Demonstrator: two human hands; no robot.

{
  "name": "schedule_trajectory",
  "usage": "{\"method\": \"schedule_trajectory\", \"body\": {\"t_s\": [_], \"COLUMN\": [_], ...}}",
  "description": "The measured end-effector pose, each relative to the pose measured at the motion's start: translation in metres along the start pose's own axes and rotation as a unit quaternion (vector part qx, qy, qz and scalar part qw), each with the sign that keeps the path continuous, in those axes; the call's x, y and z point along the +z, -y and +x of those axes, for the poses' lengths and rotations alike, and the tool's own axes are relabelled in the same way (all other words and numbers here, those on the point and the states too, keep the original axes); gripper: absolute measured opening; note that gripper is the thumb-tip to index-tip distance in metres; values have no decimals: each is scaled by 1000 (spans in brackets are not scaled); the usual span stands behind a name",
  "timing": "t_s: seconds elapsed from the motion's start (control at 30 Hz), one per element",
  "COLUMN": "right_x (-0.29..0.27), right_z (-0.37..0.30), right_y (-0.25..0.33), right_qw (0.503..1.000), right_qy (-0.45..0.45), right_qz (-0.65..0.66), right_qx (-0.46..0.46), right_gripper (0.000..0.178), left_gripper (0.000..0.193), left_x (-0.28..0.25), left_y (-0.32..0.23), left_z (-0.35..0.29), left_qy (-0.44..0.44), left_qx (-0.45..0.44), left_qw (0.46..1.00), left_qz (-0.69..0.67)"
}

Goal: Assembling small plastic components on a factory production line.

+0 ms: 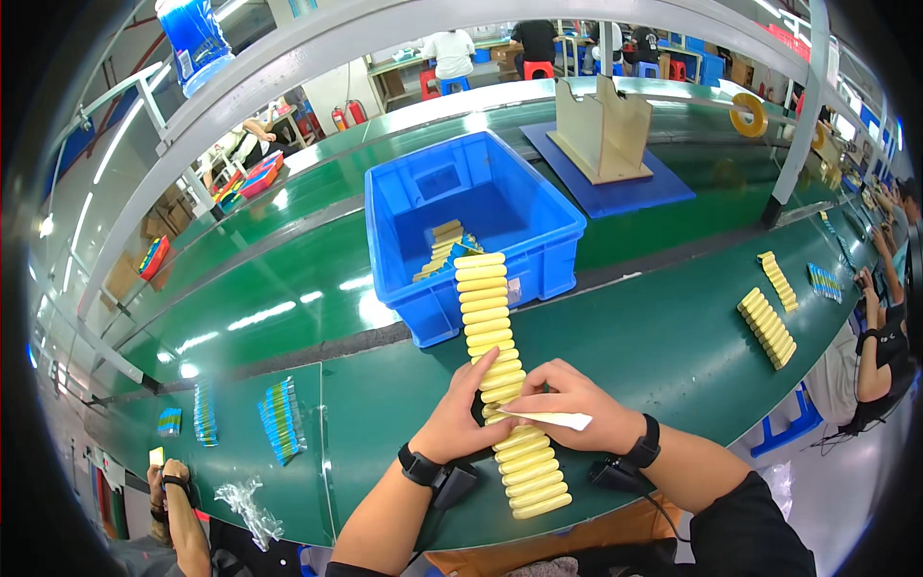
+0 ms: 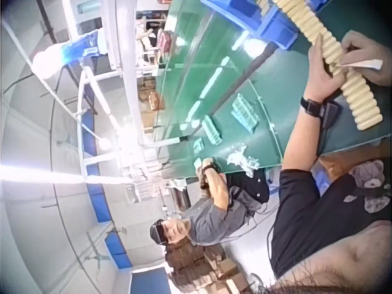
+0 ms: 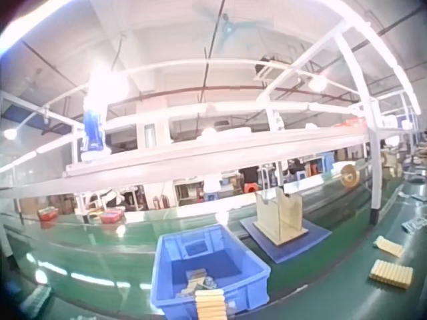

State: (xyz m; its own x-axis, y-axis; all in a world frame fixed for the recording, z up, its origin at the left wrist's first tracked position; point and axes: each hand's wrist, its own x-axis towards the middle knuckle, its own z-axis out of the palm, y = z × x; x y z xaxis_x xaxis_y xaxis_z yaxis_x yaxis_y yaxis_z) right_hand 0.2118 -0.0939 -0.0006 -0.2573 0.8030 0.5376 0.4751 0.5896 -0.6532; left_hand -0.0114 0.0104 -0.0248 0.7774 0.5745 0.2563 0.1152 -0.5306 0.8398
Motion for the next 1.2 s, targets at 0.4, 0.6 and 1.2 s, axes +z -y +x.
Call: {"method": "schedule_trajectory", "body": {"t_s": [0.4,0.6,1.2], "right_x": [-23,-36,-27], "right_z": [-4,-5,-28], "right_y": [-7,-9,35], "right_qw": [994,990,800], "right_qy": [-13,-112,286], "right_qz": [-99,-6,456], "right_qx": [36,80,267], "right_gripper": [32,17,35], "left_gripper": [101,91,84], "left_x": [1,2,4], "left_y": [6,13,-51], "left_z": [6,6,5], "left_qy": [20,-33,-36], "left_qx": [-67,-74,-26], "left_qw": [996,947,930], "left_qz": [-55,-311,-364]}}
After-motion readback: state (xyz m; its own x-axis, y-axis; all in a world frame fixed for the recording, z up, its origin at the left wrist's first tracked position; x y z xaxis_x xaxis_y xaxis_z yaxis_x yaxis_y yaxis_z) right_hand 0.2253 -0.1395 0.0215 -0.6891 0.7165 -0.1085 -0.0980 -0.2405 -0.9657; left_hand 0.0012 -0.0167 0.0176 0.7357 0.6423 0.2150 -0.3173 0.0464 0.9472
